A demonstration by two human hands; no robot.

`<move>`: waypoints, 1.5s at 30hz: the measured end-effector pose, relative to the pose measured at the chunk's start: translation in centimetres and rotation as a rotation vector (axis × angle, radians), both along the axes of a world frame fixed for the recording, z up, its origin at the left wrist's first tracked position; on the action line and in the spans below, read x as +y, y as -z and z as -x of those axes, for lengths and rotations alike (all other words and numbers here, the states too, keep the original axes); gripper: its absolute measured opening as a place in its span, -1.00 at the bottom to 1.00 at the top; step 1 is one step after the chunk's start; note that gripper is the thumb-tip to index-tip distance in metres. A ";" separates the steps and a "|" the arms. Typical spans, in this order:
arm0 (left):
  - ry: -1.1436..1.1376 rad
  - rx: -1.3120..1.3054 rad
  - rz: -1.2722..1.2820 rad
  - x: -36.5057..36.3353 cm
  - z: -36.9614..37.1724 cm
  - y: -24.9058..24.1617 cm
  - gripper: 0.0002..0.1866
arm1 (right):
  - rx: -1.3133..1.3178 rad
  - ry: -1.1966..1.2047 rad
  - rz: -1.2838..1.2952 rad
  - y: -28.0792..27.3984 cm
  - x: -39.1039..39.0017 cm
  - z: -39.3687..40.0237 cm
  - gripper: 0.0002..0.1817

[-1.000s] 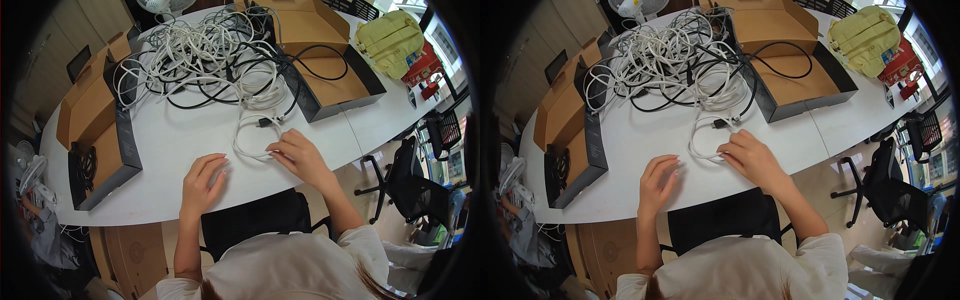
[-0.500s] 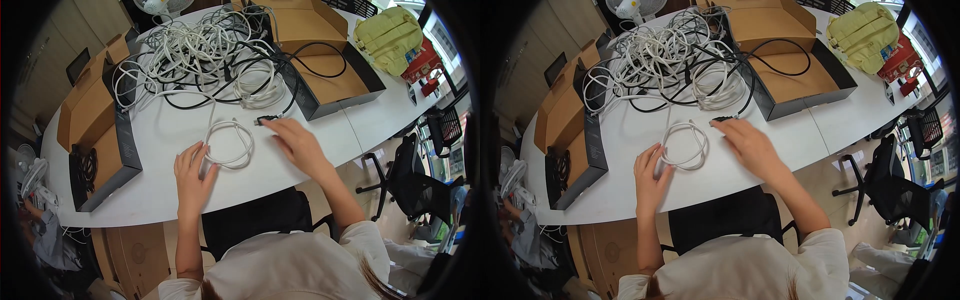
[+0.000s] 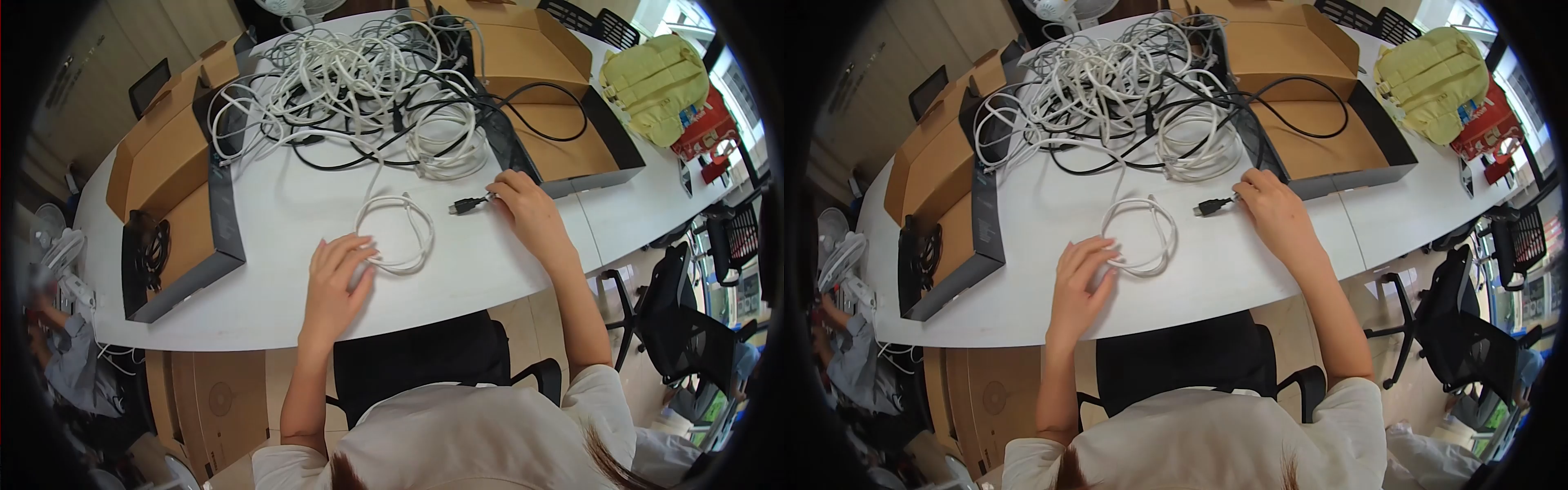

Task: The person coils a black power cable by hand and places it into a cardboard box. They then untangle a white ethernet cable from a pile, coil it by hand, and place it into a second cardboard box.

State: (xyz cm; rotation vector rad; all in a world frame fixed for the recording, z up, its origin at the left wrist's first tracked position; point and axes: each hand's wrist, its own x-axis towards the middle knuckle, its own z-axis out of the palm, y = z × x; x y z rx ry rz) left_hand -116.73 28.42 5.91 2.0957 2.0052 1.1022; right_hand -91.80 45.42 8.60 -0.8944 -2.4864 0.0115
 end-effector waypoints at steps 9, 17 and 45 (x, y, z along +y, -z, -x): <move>-0.023 -0.537 -0.088 -2.2 -1.8 0.1 -0.87 | 0.204 -0.232 0.378 -2.2 -7.8 3.0 -0.42; -0.012 -0.890 -0.079 -4.3 -1.3 1.7 -0.84 | 0.395 -0.271 0.415 0.7 -9.8 5.4 -0.56; 0.456 -1.269 0.144 -3.8 -2.4 0.8 -0.82 | 0.555 -0.060 0.091 -0.8 -10.4 8.7 -0.83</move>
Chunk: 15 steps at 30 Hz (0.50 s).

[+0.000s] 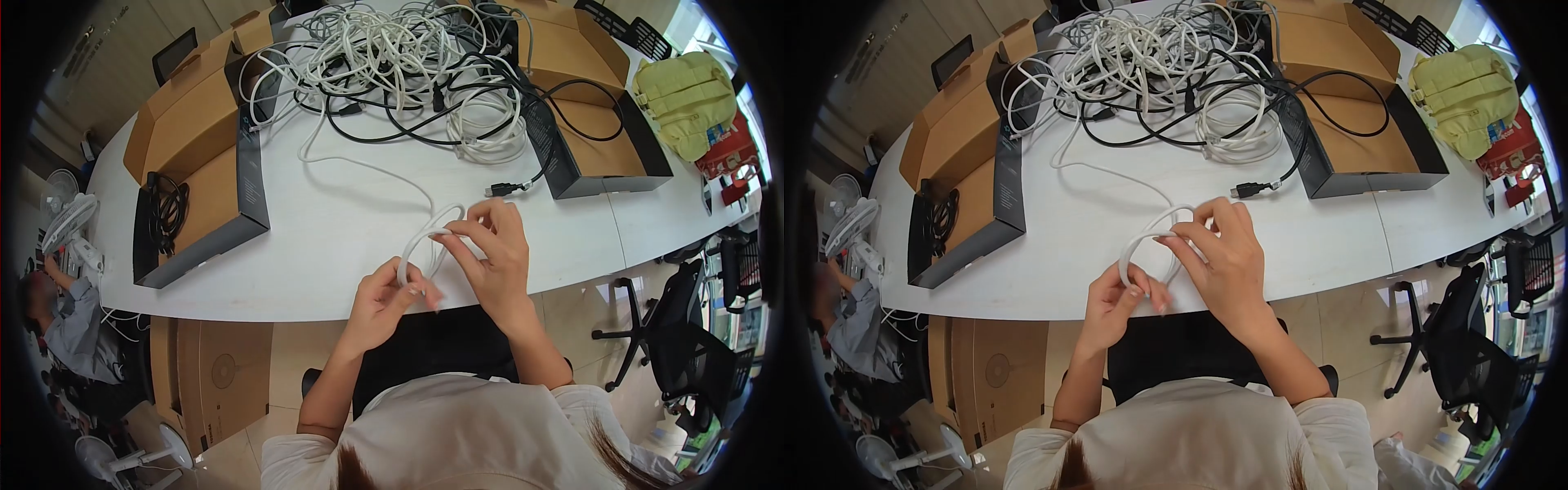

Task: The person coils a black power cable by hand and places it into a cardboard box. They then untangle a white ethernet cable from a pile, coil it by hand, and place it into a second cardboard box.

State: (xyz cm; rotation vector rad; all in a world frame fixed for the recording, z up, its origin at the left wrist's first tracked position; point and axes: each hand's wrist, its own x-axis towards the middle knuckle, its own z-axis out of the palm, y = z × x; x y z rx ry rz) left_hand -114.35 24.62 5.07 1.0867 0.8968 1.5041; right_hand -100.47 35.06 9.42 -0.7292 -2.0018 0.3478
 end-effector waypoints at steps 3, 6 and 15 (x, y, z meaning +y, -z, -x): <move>0.094 -0.270 -0.038 0.0 0.6 0.9 -0.72 | 0.007 -0.006 -0.031 -0.2 0.6 0.2 -0.83; 0.109 -0.409 -0.069 -0.2 1.1 0.9 -0.60 | 0.034 -0.155 0.211 0.9 1.0 0.2 -0.85; -0.014 -0.660 -0.048 0.1 0.7 0.9 -0.53 | 0.024 -0.189 0.414 0.0 0.5 0.8 -0.82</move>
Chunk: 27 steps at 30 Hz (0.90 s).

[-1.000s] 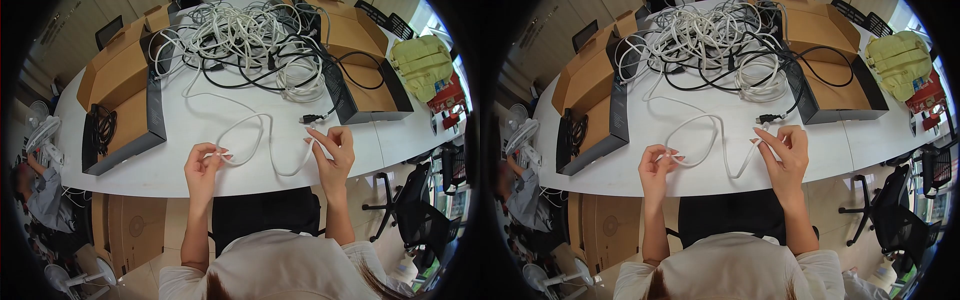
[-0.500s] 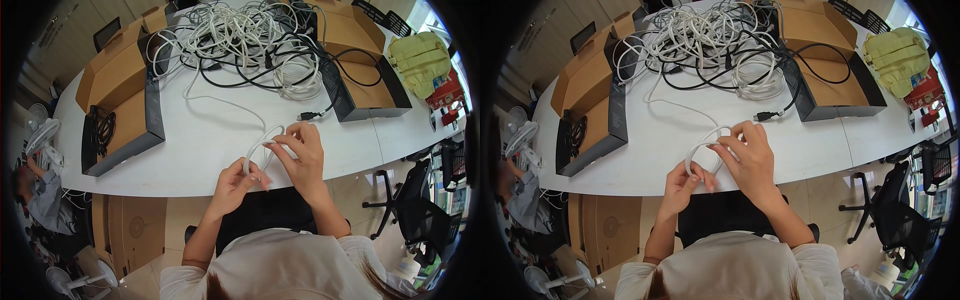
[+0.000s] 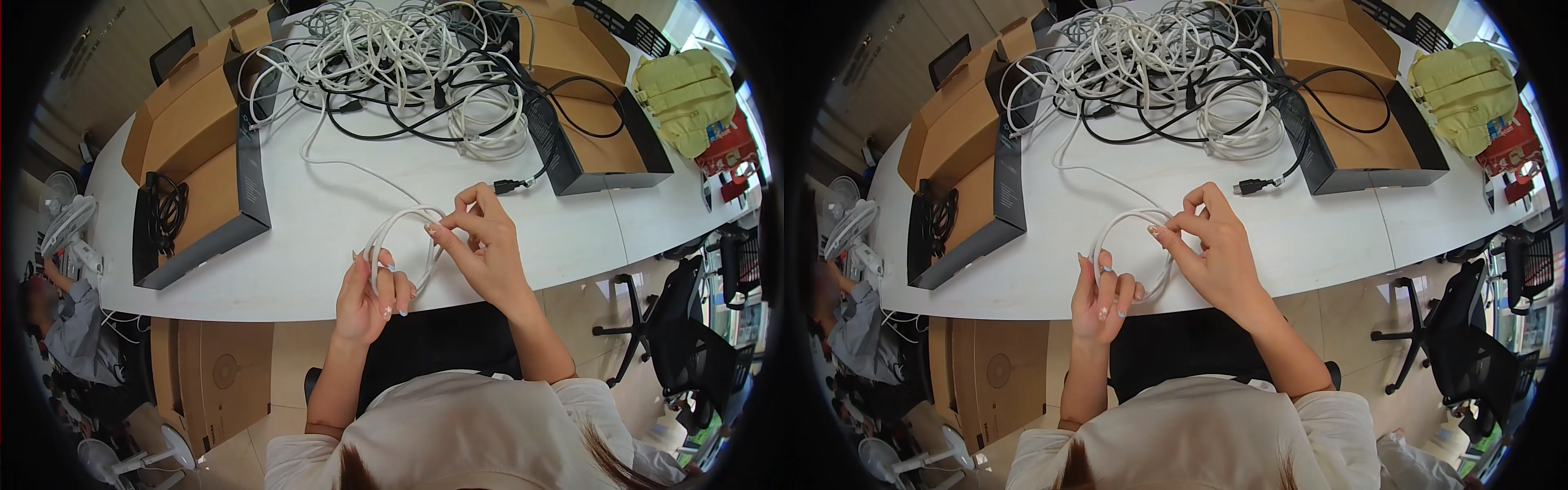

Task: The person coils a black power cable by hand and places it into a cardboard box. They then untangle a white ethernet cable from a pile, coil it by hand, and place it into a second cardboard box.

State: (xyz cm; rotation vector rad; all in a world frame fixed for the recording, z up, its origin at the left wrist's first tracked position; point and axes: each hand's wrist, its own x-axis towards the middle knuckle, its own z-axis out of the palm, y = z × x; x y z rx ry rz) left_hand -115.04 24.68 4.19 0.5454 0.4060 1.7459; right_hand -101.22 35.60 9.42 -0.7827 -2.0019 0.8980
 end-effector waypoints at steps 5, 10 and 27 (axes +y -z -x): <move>0.320 -0.258 -0.104 -0.7 1.4 -0.4 -0.53 | 0.089 -0.156 0.470 0.6 0.7 -0.6 -0.75; 0.265 0.303 -0.144 -0.1 1.1 0.2 -0.51 | 0.294 -0.174 0.832 -0.2 2.3 -2.0 -0.71; 0.102 -0.394 -0.629 0.8 3.8 -3.2 -0.47 | 0.540 -0.345 1.374 1.9 -0.4 -3.1 -0.73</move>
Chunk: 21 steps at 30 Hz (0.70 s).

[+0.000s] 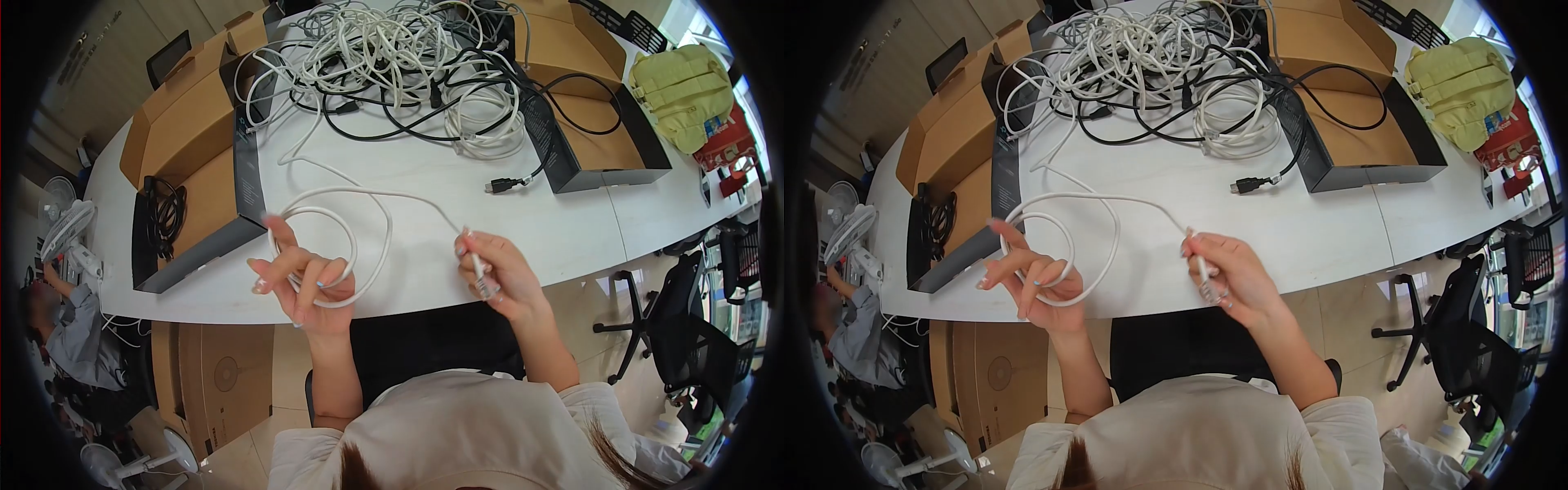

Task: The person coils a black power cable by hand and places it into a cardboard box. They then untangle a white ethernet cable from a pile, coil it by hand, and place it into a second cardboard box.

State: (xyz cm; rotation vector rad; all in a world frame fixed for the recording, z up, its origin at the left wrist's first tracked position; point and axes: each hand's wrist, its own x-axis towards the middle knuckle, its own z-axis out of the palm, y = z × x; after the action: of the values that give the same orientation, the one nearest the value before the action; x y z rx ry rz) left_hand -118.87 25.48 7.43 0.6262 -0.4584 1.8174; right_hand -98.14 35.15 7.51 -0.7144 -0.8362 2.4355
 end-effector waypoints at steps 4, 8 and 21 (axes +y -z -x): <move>-0.214 0.145 0.146 0.2 -0.9 -1.9 -0.12 | -0.102 -0.251 -0.009 0.1 -2.0 0.9 -0.74; -0.787 0.915 0.471 1.0 -2.8 -1.0 0.04 | -0.067 -0.387 -0.031 -0.5 -3.1 1.7 -0.71; -0.948 1.455 0.420 1.4 -3.0 3.2 -0.24 | 0.158 -0.444 0.262 -1.2 -4.0 1.8 -0.59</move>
State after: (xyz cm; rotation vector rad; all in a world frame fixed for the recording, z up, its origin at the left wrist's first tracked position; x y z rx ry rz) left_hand -115.82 26.91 4.25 1.7685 1.3369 1.6124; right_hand -99.90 31.13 8.70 -0.4486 -0.6745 2.9948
